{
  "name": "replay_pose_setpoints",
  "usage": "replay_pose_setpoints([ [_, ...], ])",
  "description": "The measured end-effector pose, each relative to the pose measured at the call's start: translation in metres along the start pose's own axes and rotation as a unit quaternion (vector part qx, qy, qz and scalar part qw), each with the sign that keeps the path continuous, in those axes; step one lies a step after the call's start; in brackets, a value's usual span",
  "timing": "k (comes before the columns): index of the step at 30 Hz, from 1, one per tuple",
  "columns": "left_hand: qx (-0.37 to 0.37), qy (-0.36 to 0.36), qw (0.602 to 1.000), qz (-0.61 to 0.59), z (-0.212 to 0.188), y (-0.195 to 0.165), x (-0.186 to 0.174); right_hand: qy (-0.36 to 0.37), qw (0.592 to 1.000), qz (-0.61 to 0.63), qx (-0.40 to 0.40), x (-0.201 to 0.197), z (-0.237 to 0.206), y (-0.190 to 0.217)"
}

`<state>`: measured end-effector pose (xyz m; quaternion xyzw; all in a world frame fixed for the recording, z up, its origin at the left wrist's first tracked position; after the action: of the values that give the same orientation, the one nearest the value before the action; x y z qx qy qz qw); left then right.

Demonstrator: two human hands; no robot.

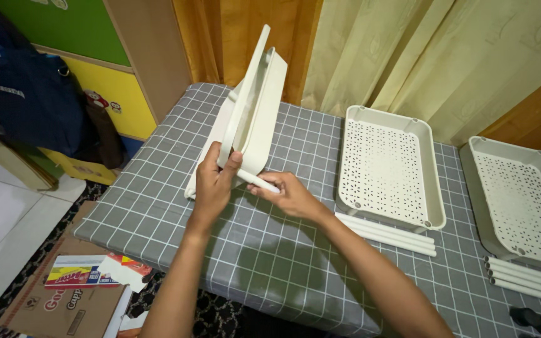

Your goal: The person assembles a tiered plastic storage rack on a table, fitting white plastic tubes into the corner sockets of perforated baskets and attaching side frames and connectors, then lifts a basket assembly to mount it onto the upright tubes.

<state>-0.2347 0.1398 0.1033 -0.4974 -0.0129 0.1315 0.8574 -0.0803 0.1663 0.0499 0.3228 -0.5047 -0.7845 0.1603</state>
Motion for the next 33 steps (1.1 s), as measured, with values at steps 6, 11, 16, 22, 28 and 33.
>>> replay_pose_setpoints([
  [6,0.017,0.006,1.000,-0.006,0.000,-0.005,0.002,-0.009,0.999,-0.038,0.030,0.003,-0.006,0.007],
  [11,0.014,0.003,0.998,-0.059,0.001,-0.013,0.000,-0.046,0.995,-0.081,0.035,-0.002,-0.005,0.027],
  [16,-0.002,-0.002,0.995,-0.102,0.000,-0.018,-0.008,-0.109,0.972,-0.209,-0.019,0.003,-0.005,0.063],
  [22,-0.010,-0.004,0.995,-0.103,0.001,-0.015,-0.015,-0.141,0.932,-0.320,-0.095,0.013,-0.004,0.097],
  [28,-0.001,-0.019,0.995,-0.102,0.004,-0.012,-0.017,-0.054,0.985,-0.163,-0.025,0.007,0.004,0.070],
  [33,-0.016,-0.009,0.991,-0.132,0.001,-0.012,-0.013,0.017,0.994,0.008,0.112,0.008,0.009,0.029],
])
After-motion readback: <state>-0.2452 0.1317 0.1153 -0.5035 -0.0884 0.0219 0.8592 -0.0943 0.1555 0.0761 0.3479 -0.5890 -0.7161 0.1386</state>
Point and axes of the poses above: each hand's wrist, its own z-axis towards the middle knuckle, its own x-axis out of the palm, y = z × x, the point moved 9 cm from there along z, towards the middle knuckle
